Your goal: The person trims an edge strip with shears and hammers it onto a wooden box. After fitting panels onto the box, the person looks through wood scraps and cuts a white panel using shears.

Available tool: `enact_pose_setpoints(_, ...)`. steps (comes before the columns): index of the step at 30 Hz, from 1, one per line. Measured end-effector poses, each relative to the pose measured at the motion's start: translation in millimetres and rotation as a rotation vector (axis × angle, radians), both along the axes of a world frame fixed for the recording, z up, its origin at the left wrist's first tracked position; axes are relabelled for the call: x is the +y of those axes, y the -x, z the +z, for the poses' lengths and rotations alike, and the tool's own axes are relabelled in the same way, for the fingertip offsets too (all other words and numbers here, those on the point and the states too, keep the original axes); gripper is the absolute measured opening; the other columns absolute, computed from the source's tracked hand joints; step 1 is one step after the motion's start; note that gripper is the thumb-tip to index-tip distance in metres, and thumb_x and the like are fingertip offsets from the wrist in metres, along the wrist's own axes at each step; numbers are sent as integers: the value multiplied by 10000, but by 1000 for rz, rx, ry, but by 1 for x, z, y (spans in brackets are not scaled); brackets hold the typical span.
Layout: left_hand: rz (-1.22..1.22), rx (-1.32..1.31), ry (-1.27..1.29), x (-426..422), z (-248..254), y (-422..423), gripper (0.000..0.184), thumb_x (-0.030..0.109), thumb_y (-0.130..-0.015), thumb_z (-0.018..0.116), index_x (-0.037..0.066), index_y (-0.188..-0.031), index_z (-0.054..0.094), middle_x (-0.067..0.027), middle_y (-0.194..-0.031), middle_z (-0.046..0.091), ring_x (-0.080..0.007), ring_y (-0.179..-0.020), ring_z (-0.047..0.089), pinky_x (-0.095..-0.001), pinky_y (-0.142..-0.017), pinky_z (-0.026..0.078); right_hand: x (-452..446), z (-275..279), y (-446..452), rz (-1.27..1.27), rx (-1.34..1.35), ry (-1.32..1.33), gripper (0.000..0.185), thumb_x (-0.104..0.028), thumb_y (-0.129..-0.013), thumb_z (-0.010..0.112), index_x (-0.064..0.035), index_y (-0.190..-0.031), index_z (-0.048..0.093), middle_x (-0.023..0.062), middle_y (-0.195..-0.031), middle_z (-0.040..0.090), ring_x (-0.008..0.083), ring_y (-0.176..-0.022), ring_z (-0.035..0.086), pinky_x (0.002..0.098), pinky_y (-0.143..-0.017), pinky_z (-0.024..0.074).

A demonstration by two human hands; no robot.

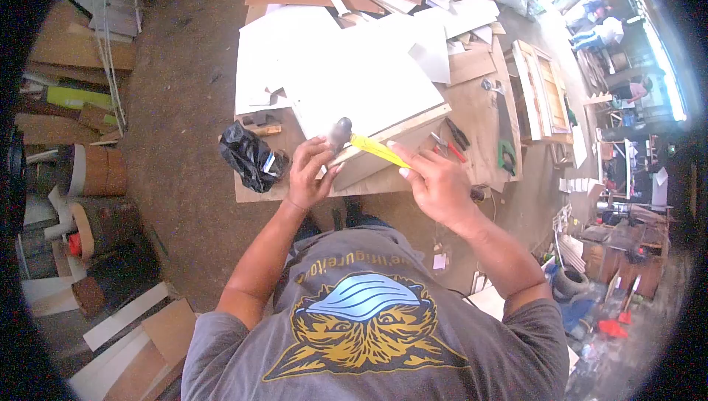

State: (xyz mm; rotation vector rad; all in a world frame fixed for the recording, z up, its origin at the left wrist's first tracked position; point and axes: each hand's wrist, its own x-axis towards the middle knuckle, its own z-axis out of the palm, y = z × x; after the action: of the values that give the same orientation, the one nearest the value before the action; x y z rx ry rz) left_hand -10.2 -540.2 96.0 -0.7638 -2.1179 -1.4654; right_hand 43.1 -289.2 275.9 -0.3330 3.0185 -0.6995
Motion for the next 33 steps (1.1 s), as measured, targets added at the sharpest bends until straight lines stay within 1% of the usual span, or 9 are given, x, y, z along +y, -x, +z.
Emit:
enact_pose_setpoints(3, 33, 16, 0, 3, -5, -4, 336, 32, -787, 844, 23, -1099, 720, -156, -1173, 668, -395, -1224, 637, -484, -1028, 520, -1, -3, 2, 51, 59, 33, 513, -134, -960, 680, -249, -1458, 642, 91, -867, 683, 280, -717, 667, 412, -644, 541)
enact_pose_setpoints(6, 59, 24, 9, 5, -7, -5, 337, 17, -786, 830, 29, -1111, 741, -148, -1176, 666, -390, -1246, 626, -479, -1035, 518, -5, 7, 4, 38, -13, -7, 512, -140, -961, 683, -259, -1457, 645, 88, -845, 666, 274, -700, 659, 404, -630, 536)
enact_pose_setpoints(9, 62, 29, 5, 7, -6, -5, 303, 9, -786, 822, 19, -1081, 754, -146, -1179, 667, -393, -1250, 624, -484, -1036, 518, 3, 4, 5, 40, 71, 30, 511, -145, -966, 676, -258, -1463, 639, 82, -831, 652, 268, -692, 655, 398, -617, 534)
enact_pose_setpoints(12, 51, 36, 0, 7, -6, -5, 327, -4, -778, 820, 15, -1100, 763, -141, -1182, 669, -394, -1257, 622, -482, -1039, 520, 4, 10, 9, 13, 85, 118, 523, -36, -942, 682, -174, -1445, 657, 141, -860, 658, 284, -673, 609, 385, -610, 503)
enact_pose_setpoints(15, 66, 38, -8, 7, -13, -5, 359, -11, -766, 824, 12, -1119, 764, -136, -1182, 673, -395, -1258, 622, -476, -1040, 522, 4, 8, 6, 144, 83, -167, 535, -117, -955, 680, -262, -1468, 635, 76, -831, 646, 270, -673, 635, 402, -589, 514)
enact_pose_setpoints(21, 68, 50, -4, 8, -7, -4, 383, -14, -751, 829, 15, -1127, 762, -133, -1178, 677, -396, -1255, 626, -473, -1036, 523, 4, 8, 15, 56, 171, 61, 534, -127, -951, 673, -271, -1465, 640, 66, -830, 644, 270, -661, 632, 403, -580, 522)
enact_pose_setpoints(24, 58, 61, -11, 7, -14, -5, 402, -15, -741, 831, 23, -1136, 766, -132, -1181, 678, -393, -1256, 627, -475, -1037, 520, 4, 3, 10, 172, 101, -178, 535, -122, -945, 681, -256, -1461, 644, 70, -826, 642, 274, -653, 629, 399, -577, 518)
enact_pose_setpoints(30, 69, 64, -3, 6, -8, -2, 412, -8, -733, 836, 43, -1137, 771, -126, -1198, 681, -400, -1248, 637, -473, -1039, 516, 7, 0, 10, 56, 190, -22, 515, -123, -947, 678, -255, -1444, 657, 76, -858, 663, 278, -659, 638, 411, -588, 522)
enact_pose_setpoints(33, 68, 93, -46, 8, -15, -2, 388, 15, -749, 831, 61, -1129, 767, -101, -1195, 703, -345, -1249, 645, -456, -1015, 506, 6, 6, 15, 152, 58, -131, 502, -119, -953, 668, -253, -1437, 662, 81, -867, 665, 274, -683, 651, 413, -596, 523)
